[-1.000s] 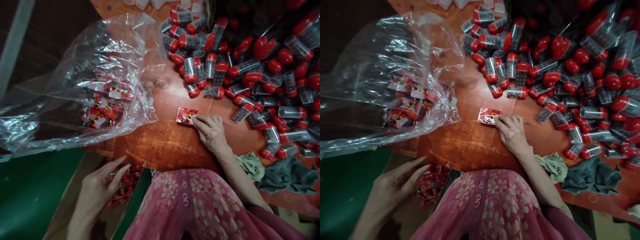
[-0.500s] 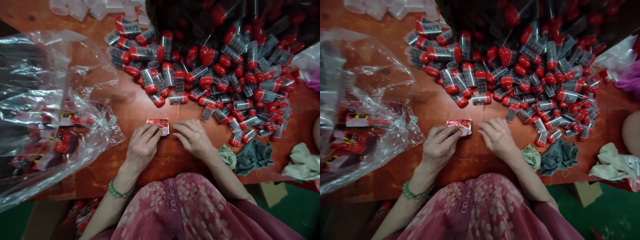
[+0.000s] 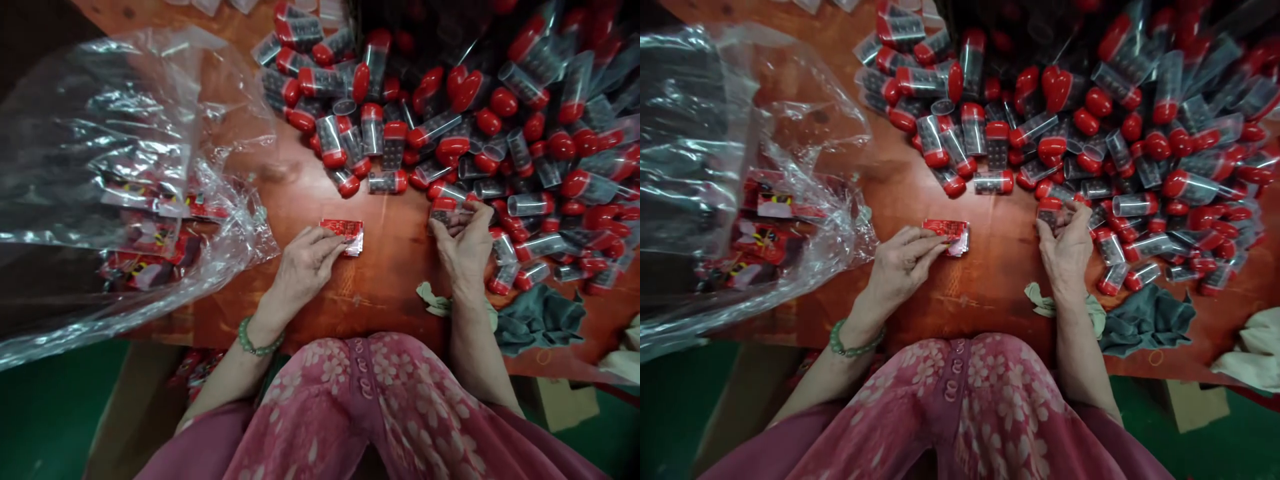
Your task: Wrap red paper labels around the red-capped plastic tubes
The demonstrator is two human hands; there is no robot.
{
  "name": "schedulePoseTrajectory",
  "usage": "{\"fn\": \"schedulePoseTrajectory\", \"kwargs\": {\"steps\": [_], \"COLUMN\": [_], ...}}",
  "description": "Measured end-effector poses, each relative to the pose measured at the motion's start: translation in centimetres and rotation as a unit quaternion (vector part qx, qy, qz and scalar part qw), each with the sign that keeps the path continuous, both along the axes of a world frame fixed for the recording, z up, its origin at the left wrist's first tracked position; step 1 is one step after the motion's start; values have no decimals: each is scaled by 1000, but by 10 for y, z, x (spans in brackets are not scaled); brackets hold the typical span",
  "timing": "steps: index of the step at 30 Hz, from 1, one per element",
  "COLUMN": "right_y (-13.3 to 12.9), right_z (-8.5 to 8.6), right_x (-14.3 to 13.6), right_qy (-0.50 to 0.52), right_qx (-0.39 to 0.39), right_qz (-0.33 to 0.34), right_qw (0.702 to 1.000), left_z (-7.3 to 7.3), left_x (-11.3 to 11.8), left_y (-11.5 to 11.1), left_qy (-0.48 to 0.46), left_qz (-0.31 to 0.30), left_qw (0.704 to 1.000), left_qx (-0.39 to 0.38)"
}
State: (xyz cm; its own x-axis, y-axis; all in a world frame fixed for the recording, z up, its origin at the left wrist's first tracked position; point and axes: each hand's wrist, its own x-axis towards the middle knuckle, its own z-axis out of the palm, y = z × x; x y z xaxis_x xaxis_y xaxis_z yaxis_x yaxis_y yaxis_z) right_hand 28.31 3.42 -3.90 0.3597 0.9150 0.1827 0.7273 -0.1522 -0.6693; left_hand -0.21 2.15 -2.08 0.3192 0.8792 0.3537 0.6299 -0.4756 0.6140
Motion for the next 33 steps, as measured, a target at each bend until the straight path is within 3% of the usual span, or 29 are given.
{"fn": "schedulePoseTrajectory", "kwargs": {"steps": [6, 10, 14, 17, 20, 26, 30, 33], "right_y": [-10, -18, -20, -19, -16, -8, -6, -4], "right_z": [15, 34, 51, 55, 51, 34, 31, 31], "right_x": [-17, -35, -48, -52, -56, -77, -84, -82], "right_qy": [148, 148, 127, 132, 126, 1, -99, -127], "right_qx": [11, 9, 21, 18, 18, 10, -19, -29], "right_qz": [157, 272, 344, 359, 369, 417, 417, 408], "right_qw": [976, 951, 930, 924, 921, 909, 903, 904], "left_z": [-2, 0, 1, -5, -13, -6, 3, 9], "left_x": [2, 3, 0, 0, 2, -3, -7, -10], "left_y": [2, -1, -5, -7, -9, -10, -5, -3], "left_qy": [-69, -120, -112, -59, 5, 14, 6, -34], "left_qz": [32, 85, 90, 88, 81, 40, 17, 33], "left_qw": [996, 988, 990, 992, 992, 999, 999, 997], "left_qx": [-49, -48, 3, 75, 92, 13, -40, -59]}}
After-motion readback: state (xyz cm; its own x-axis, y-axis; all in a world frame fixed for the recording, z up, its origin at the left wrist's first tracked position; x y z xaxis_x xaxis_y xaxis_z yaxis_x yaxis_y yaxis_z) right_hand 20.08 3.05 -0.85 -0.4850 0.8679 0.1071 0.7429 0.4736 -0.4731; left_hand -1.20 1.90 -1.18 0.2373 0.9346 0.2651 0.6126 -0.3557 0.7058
